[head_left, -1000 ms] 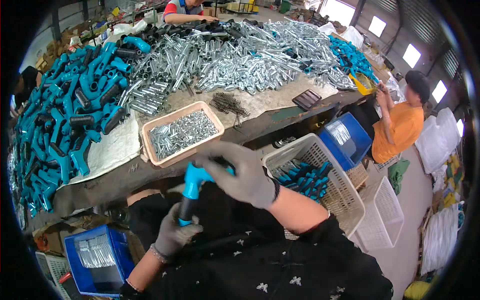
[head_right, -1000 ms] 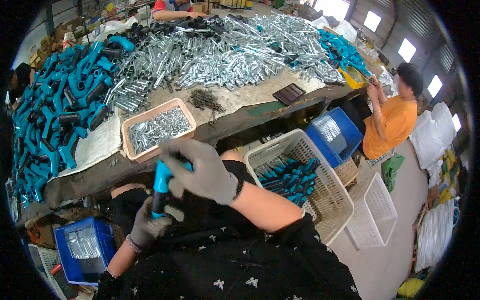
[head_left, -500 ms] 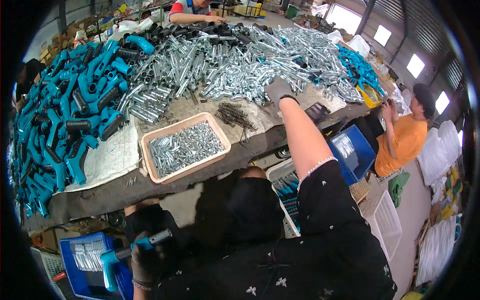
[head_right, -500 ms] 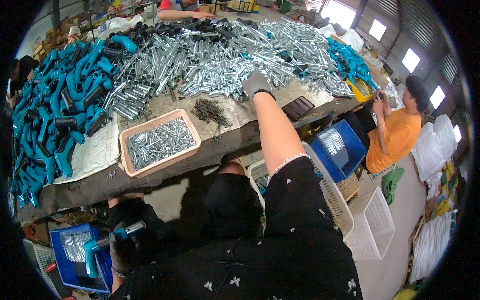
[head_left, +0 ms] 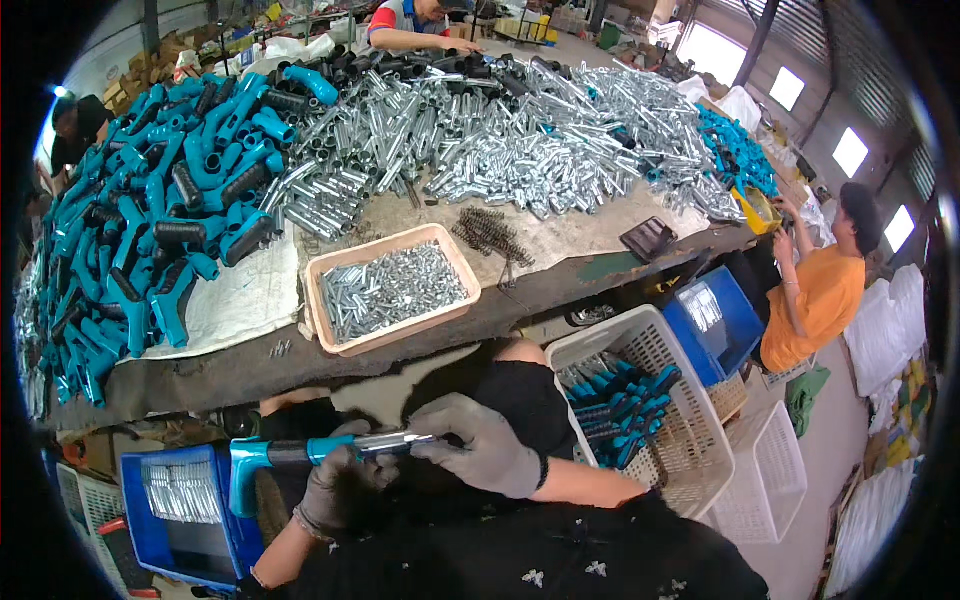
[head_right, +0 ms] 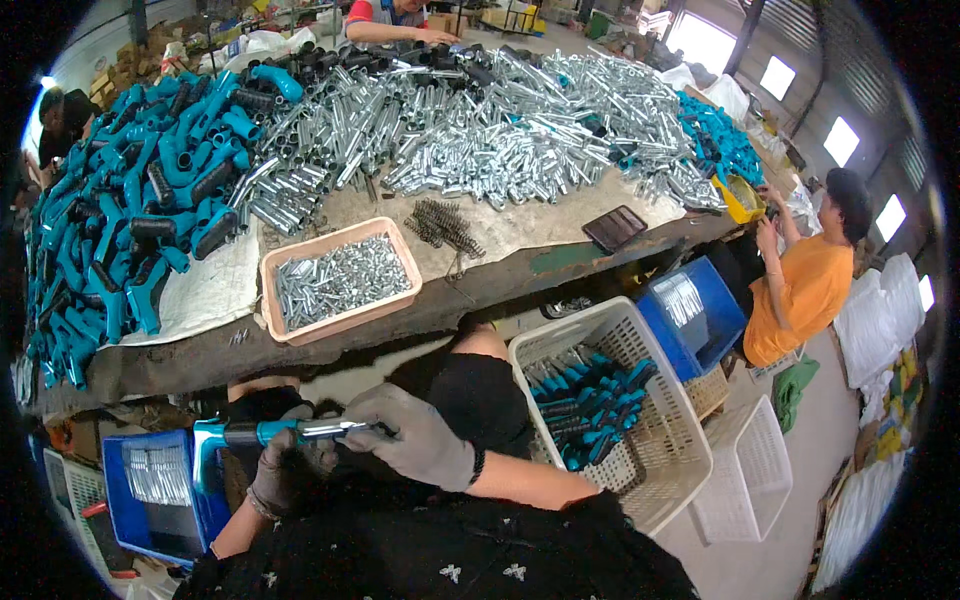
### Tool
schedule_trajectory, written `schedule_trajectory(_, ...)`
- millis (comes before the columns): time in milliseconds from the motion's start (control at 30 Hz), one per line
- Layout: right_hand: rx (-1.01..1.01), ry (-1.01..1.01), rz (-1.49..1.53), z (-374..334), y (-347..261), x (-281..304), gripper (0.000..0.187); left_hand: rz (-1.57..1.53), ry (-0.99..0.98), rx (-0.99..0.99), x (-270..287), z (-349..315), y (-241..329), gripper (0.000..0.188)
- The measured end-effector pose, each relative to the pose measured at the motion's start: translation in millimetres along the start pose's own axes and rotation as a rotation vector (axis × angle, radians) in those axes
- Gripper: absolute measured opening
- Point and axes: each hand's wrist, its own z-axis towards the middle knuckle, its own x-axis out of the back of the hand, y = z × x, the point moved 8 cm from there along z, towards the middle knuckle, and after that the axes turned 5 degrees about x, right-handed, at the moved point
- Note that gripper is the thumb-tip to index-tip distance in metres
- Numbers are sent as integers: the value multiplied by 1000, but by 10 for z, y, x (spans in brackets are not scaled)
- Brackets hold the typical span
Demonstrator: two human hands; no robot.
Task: The person assembles tool components by inserting metal parts, pins, and sleeves into plastic handles by hand, and dumps a cardboard box of plastic parts onto the work table.
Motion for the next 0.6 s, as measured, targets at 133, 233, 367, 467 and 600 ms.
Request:
schedule_trajectory(133,42,25,116,-133,62,-147,30,-80,-27,-46,-25,-107,-2,63)
schedule_trajectory(233,-207,-75,203,-141,66,-204,33,-6,-78,-110,127,-160,-61,58)
schedule_trajectory(367,-187,43,118,-209,110,-212,28,214,-169,-178,136,-182,-98,46)
schedule_trajectory(467,-336,-99,383,-398,283,-403,26,9,-80,-191,145,-268,-93,43)
schedule_trajectory(600,-171,-268,11,-429,310,-411,23,3,-139,-14,538,-286,-326,43)
